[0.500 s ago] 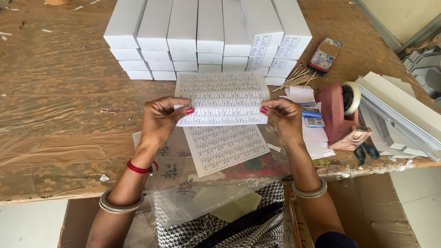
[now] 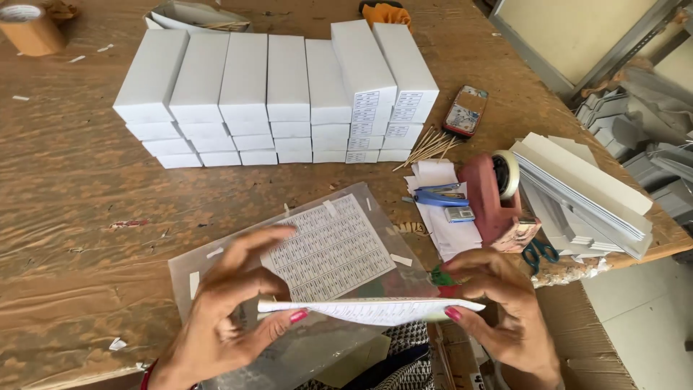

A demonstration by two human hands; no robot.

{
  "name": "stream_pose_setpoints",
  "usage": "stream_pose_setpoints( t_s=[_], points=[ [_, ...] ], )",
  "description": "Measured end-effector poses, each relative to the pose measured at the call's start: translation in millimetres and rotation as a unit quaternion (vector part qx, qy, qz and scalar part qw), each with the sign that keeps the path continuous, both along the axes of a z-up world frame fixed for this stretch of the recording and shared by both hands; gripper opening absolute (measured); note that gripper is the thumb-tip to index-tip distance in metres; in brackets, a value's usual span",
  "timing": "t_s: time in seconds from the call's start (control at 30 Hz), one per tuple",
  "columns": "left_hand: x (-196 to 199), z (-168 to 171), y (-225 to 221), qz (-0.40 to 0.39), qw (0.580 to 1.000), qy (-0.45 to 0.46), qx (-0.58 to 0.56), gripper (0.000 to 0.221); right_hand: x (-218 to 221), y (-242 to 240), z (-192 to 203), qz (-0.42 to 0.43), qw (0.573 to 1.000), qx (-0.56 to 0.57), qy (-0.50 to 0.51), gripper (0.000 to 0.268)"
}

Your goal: Labeling white rectangular boxes by peeling stickers from a sheet and applying them to the boxes.

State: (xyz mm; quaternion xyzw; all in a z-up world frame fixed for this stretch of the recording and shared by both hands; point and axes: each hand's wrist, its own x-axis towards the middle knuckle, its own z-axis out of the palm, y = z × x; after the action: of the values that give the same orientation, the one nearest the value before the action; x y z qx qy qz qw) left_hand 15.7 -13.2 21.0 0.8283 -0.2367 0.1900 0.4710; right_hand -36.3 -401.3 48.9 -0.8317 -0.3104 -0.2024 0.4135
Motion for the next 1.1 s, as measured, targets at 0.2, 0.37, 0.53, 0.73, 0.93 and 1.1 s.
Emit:
stream_pose_setpoints(
  t_s=[0.2,0.37,0.53,0.73,0.93,1.1],
  points=[
    [71.6,9.4,-44.4,-0.059,0.954,0.286,-0.063,0.019,106.2,-1.9,-1.9,0.015,0.969,-0.22,0.109,0.037],
    [124.5,-44.2,-62.7,-0.059,0.96,0.268,-0.049,0.017,195.8,85.0,-44.0,0.069,0.951,-0.117,0.277,0.042],
    [141.4,-89.6,-47.4,-0.061,0.955,0.248,-0.153,0.017,236.7,125.8,-77.7,0.07,0.944,-0.047,0.319,0.024],
    [136.4,-90.2,-40.5,-0.003,0.97,0.205,-0.128,0.029,223.9,152.2,-79.5,0.028,0.958,-0.043,0.282,0.015],
    [134.6,-90.6,-42.7,0.02,0.981,0.164,-0.107,0.027,222.3,156.2,-94.5,0.016,0.993,0.036,0.112,0.019],
    [131.3,-82.3,-44.5,0.023,0.977,0.167,-0.133,0.022,216.5,158.6,-100.4,-0.027,0.997,0.029,0.068,0.019]
  ],
)
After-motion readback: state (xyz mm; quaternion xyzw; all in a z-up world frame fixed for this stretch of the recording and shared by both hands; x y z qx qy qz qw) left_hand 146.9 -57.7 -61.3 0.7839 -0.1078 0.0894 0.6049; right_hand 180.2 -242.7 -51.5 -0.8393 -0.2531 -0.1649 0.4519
